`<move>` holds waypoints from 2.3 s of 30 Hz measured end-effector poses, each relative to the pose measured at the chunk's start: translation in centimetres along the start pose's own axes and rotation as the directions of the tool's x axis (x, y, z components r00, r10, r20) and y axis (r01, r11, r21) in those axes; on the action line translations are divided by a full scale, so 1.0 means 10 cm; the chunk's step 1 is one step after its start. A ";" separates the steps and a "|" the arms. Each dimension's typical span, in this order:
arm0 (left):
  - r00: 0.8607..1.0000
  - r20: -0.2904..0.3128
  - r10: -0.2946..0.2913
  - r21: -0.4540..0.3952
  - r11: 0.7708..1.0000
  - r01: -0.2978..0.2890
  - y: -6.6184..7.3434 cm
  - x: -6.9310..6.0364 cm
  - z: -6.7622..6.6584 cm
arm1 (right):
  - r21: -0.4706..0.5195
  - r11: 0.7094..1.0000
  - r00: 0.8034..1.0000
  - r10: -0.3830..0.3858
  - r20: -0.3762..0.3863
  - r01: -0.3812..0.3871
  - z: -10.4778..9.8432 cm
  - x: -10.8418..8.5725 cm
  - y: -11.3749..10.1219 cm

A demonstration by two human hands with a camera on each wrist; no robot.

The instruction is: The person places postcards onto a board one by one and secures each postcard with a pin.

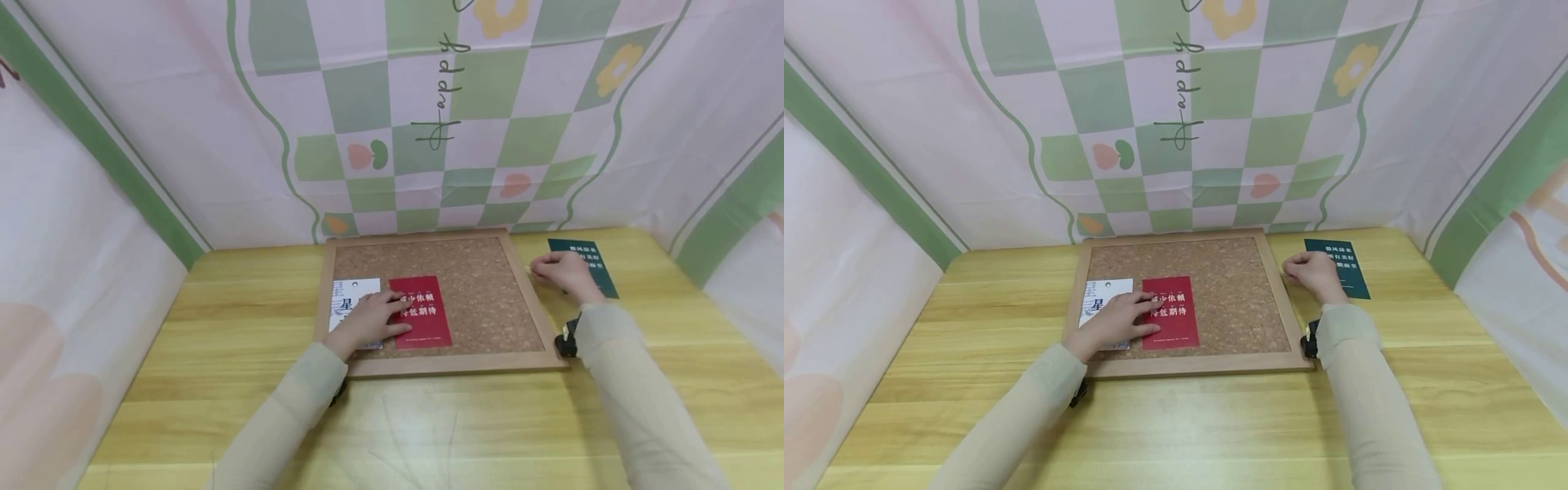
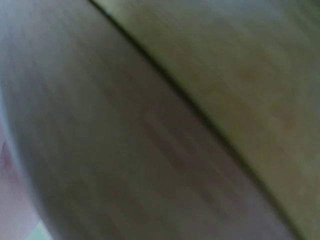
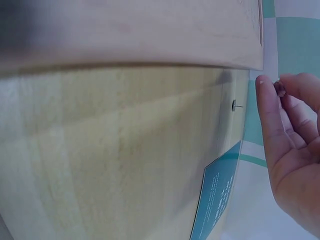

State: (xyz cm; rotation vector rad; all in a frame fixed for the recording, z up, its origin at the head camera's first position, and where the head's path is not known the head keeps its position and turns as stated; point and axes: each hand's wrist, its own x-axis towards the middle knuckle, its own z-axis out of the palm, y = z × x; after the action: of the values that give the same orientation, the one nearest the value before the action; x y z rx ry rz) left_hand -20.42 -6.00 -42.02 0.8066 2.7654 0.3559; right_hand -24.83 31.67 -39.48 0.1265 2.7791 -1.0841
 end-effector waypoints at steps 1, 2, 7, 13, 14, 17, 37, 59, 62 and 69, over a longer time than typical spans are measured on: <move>1.000 -0.001 0.003 0.003 1.000 -0.003 0.00 0.00 0.00 | 0.013 1.000 1.000 -0.002 0.006 0.002 0.00 0.00 0.00; 1.000 -0.003 0.005 0.005 1.000 -0.005 0.00 0.00 0.00 | 0.027 1.000 1.000 -0.002 0.012 0.002 0.00 0.00 -0.01; 1.000 -0.010 0.013 0.007 1.000 -0.013 0.00 -0.01 0.01 | 0.108 0.994 0.999 0.006 0.046 -0.011 0.01 0.02 -0.01; 1.000 -0.012 0.007 0.007 1.000 -0.007 0.00 -0.01 0.01 | 0.193 0.981 0.998 0.003 0.069 -0.017 0.03 0.04 -0.01; 1.000 -0.012 0.005 0.007 1.000 -0.005 0.00 -0.01 0.01 | 0.201 0.979 0.997 0.003 0.074 -0.018 0.03 0.04 -0.01; 1.000 -0.011 0.001 0.005 1.000 -0.001 0.00 -0.01 0.01 | 0.209 0.978 0.996 -0.001 0.086 -0.017 0.04 0.05 -0.01; 1.000 -0.009 0.001 -0.003 1.000 -0.001 0.01 -0.01 0.01 | 0.564 0.803 0.959 0.035 0.281 -0.194 0.03 0.00 -0.20; 1.000 -0.002 -0.006 -0.013 1.000 0.006 0.01 -0.01 0.01 | 0.692 0.679 0.924 -0.051 0.378 -0.246 0.19 -0.05 -0.58; 1.000 -0.001 -0.008 -0.011 1.000 0.008 0.01 -0.01 0.01 | 0.657 0.721 0.924 -0.061 0.376 -0.220 0.23 -0.06 -0.65; 1.000 -0.004 -0.005 -0.006 1.000 0.005 0.00 -0.01 0.02 | 0.586 0.802 0.923 -0.127 0.364 -0.121 0.36 -0.05 -0.82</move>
State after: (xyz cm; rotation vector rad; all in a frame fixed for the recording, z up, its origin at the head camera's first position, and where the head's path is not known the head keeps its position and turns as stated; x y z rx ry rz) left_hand -20.31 -5.98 -42.17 0.7978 2.7687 0.3656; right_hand -25.02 23.21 -36.55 -0.0248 2.0032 -1.7420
